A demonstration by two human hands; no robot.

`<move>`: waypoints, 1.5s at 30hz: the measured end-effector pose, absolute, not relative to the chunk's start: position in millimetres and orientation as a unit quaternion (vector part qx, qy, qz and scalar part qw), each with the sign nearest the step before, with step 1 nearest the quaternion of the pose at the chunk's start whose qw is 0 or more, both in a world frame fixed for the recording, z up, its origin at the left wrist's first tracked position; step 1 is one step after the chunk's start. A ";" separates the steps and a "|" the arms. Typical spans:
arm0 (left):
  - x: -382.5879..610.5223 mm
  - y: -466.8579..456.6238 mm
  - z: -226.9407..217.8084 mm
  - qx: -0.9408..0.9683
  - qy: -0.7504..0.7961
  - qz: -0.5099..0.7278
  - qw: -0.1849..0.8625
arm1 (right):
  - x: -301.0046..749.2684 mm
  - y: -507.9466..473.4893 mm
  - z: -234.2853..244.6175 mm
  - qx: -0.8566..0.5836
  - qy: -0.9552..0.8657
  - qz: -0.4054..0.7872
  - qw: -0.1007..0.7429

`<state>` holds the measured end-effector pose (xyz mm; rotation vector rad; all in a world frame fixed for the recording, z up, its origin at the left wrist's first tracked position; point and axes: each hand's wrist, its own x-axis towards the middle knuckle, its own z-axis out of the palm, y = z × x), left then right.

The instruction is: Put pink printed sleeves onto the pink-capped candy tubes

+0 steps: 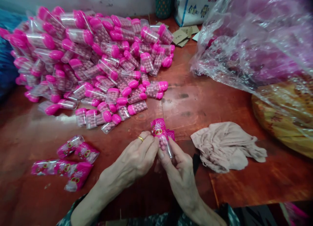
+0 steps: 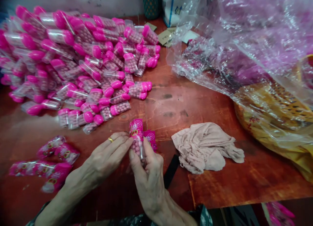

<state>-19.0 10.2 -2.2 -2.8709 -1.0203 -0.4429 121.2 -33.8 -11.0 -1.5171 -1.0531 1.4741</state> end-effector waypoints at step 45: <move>-6.0 -0.9 -10.5 -0.592 -0.569 -0.412 -0.396 | 106.6 -39.2 -19.6 -0.417 -0.175 0.716 0.532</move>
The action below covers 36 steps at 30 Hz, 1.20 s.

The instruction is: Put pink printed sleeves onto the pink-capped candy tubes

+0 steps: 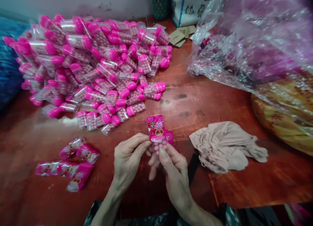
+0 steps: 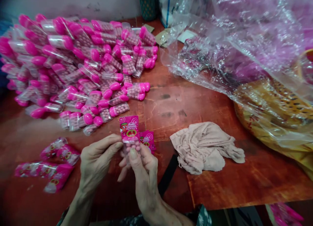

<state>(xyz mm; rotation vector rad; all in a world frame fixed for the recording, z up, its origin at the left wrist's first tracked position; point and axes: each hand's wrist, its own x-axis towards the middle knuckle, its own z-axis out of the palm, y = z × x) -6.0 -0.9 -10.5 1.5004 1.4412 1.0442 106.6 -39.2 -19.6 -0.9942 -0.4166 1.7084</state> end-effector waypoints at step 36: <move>33.6 -19.3 -8.0 0.137 0.534 0.476 0.685 | 110.5 -55.7 -30.9 -0.616 -0.344 0.534 0.465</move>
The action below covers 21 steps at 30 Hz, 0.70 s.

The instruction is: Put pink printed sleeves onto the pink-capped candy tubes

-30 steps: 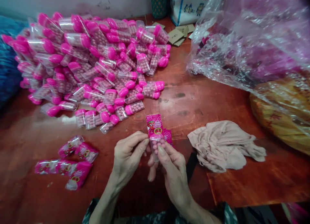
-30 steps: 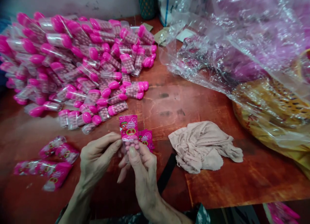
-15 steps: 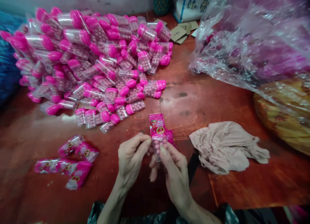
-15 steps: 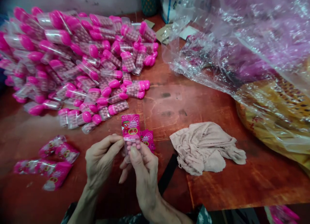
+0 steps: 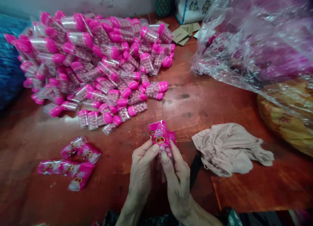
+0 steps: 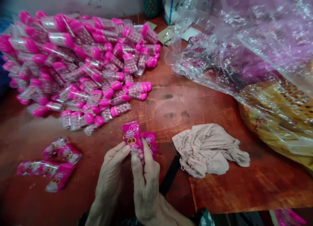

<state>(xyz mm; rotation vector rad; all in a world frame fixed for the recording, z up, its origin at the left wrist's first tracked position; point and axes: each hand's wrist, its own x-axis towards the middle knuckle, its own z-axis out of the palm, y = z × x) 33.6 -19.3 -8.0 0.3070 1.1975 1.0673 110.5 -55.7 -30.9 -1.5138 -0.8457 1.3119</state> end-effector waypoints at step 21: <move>24.9 -27.0 -12.1 0.307 0.579 0.458 0.601 | 137.0 -11.9 -21.1 -0.590 -0.495 0.461 0.442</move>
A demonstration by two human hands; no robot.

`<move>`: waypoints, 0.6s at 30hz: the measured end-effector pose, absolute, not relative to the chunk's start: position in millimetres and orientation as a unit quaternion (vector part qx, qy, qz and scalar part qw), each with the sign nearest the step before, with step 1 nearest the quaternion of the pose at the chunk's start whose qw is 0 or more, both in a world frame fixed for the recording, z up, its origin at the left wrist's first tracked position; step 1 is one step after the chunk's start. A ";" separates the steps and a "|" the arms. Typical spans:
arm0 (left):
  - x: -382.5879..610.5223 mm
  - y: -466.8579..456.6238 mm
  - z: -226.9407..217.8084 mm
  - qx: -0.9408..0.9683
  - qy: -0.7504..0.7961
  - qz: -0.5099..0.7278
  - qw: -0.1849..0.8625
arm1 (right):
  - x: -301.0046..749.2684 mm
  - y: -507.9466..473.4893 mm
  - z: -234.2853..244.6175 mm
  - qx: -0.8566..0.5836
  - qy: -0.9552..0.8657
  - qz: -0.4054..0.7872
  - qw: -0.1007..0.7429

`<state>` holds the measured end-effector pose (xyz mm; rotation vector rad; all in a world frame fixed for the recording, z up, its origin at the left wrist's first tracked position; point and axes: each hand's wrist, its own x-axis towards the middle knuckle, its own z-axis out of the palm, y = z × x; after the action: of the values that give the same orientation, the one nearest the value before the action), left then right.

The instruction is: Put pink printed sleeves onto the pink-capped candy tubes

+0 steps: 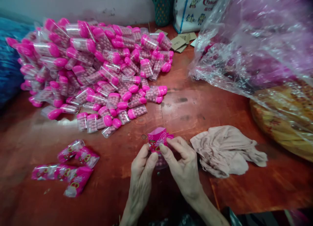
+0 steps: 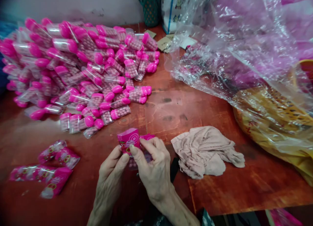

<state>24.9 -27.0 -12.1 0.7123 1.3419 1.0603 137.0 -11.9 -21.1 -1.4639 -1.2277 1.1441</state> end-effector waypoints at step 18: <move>30.0 -49.4 -21.8 0.263 0.554 0.390 0.687 | 130.5 -16.7 -11.3 -0.480 -0.290 0.683 0.468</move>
<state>30.0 -49.4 -21.8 0.5884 1.2399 0.8739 130.5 -16.7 -11.3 -1.1763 -0.7115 1.6758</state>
